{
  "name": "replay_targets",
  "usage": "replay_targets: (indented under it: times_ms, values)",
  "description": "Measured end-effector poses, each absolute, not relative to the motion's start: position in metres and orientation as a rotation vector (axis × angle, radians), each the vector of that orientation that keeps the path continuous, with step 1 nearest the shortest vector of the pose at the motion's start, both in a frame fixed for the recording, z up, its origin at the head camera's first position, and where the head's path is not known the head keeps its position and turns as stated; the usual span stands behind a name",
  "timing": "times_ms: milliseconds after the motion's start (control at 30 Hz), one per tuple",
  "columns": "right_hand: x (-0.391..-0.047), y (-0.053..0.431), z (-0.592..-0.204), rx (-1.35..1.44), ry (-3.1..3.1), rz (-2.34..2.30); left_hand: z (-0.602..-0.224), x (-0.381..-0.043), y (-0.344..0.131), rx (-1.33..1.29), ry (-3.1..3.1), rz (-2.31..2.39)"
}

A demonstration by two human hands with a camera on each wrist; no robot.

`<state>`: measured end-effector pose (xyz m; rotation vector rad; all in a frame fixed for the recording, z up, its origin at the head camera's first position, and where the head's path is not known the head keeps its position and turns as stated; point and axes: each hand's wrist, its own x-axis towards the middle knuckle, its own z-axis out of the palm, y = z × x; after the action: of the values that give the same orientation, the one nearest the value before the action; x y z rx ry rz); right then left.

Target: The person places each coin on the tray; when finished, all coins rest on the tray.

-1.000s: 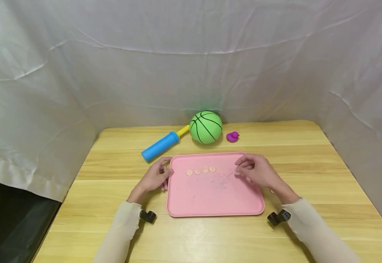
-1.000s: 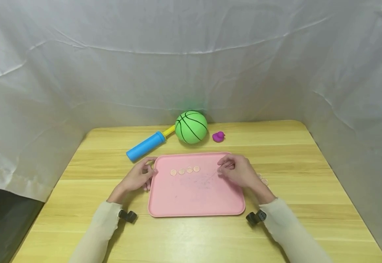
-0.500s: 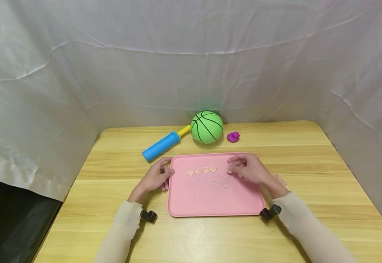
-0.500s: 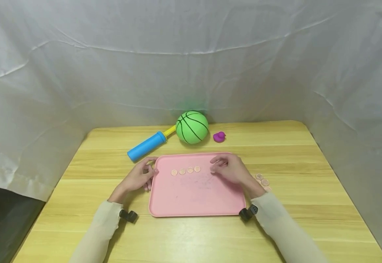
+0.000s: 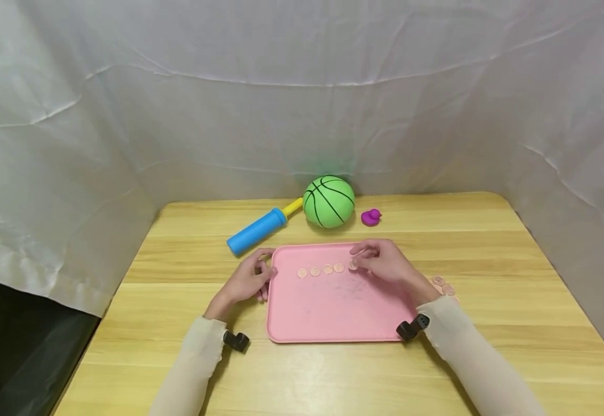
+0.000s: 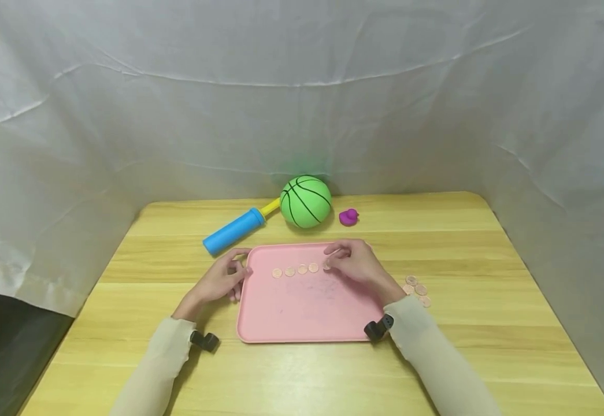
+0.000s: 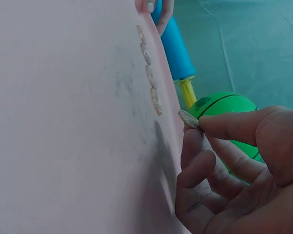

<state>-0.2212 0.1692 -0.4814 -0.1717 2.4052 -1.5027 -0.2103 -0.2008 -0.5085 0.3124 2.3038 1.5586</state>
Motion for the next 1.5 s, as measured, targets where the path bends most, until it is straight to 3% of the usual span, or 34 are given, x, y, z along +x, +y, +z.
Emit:
replay_targets:
  times_ms: [833, 1500]
  values:
    - [-0.227, 0.154, -0.481, -0.154, 2.629, -1.255, -0.508, -0.209, -0.204, 0.308, 2.313, 1.567]
    - [-0.202, 0.202, -0.448, -0.128, 2.599, -1.314, -0.508, -0.210, -0.202, 0.298, 2.324, 1.559]
